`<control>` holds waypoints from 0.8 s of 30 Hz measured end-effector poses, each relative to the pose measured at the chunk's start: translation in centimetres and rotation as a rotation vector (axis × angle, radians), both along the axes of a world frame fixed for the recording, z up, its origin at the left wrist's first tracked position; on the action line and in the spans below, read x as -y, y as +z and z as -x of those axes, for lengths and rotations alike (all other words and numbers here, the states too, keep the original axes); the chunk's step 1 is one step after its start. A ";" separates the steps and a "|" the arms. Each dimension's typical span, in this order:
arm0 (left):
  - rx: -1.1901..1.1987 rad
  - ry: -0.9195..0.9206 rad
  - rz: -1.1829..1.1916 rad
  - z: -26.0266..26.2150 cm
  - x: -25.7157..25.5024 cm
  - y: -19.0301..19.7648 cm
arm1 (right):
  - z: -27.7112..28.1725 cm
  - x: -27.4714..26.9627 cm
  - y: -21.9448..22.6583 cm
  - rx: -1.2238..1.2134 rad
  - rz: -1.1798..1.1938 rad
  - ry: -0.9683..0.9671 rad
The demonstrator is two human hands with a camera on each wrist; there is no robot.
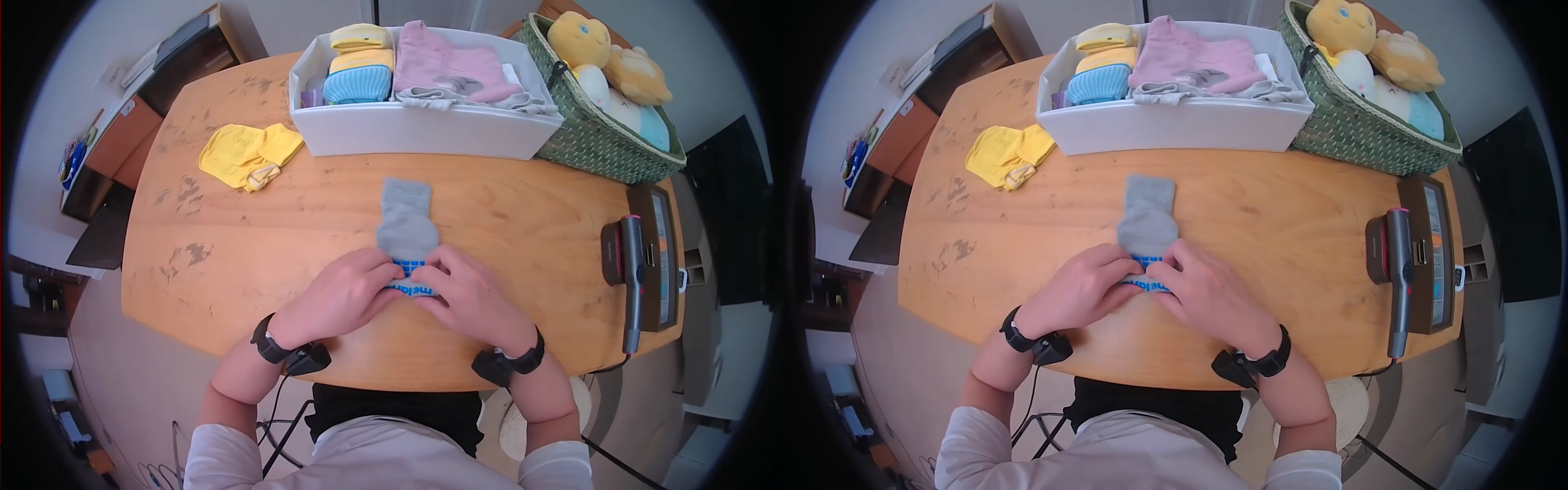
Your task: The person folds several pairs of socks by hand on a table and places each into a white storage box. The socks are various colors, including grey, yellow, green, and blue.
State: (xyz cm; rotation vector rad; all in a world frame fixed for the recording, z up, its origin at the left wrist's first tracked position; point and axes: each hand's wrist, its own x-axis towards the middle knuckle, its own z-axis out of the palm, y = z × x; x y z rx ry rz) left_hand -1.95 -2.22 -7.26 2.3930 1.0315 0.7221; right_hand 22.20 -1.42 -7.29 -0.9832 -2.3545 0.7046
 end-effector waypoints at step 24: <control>0.133 -0.041 0.453 1.0 -0.7 -0.3 | 0.4 0.1 1.7 0.125 -0.164 0.022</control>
